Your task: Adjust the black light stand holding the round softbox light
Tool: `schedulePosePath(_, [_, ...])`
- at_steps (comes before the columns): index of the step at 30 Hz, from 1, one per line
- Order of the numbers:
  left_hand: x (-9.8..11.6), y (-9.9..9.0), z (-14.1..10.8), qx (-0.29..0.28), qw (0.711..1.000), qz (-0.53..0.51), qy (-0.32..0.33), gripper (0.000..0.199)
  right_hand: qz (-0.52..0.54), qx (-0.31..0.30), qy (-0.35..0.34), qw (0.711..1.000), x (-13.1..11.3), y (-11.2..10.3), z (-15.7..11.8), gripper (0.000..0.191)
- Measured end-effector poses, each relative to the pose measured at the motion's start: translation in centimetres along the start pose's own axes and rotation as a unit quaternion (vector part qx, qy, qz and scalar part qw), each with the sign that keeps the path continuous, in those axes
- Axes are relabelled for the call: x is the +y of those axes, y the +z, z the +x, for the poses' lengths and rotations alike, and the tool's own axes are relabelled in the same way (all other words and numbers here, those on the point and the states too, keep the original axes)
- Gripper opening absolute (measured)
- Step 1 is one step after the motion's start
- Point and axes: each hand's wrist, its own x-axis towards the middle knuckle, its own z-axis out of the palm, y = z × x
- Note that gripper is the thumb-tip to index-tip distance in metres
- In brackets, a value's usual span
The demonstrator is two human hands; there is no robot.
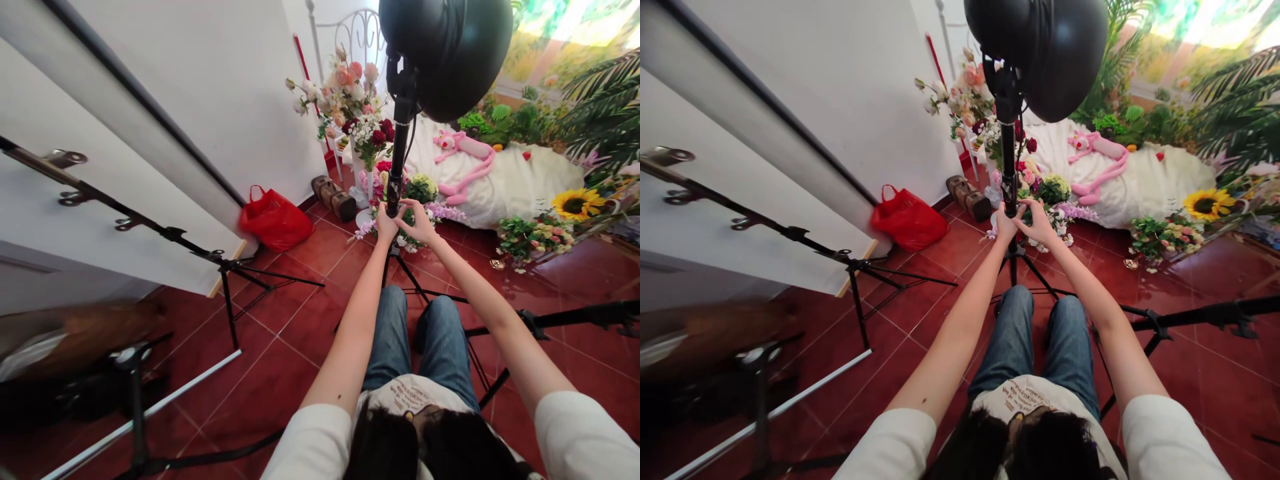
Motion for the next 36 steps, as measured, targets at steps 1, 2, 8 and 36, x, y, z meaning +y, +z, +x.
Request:
schedulePosePath(1, [0.1, -0.1, -0.1, -0.004, 1.0, 0.004, 0.001, 0.045, 0.005, 0.009, 0.006, 1.0, 0.1, -0.3, -0.6, 0.055])
schedulePosePath(2, [0.2, -0.2, -0.1, -0.005, 1.0, 0.01, 0.004, 0.045, 0.012, 0.017, 0.015, 1.0, 0.1, -0.4, -1.2, 0.056])
schedulePosePath(8, [0.7, -0.4, -0.3, 0.004, 0.999, 0.022, 0.034, 0.045, 0.07, 0.018, 0.068, 0.995, -0.5, 0.5, -4.1, 0.066])
schedulePosePath(36, [0.9, -0.6, -0.3, 0.007, 0.999, 0.042, -0.013, 0.052, 0.181, 0.069, 0.289, 0.938, 2.8, 4.0, 3.0, 0.064])
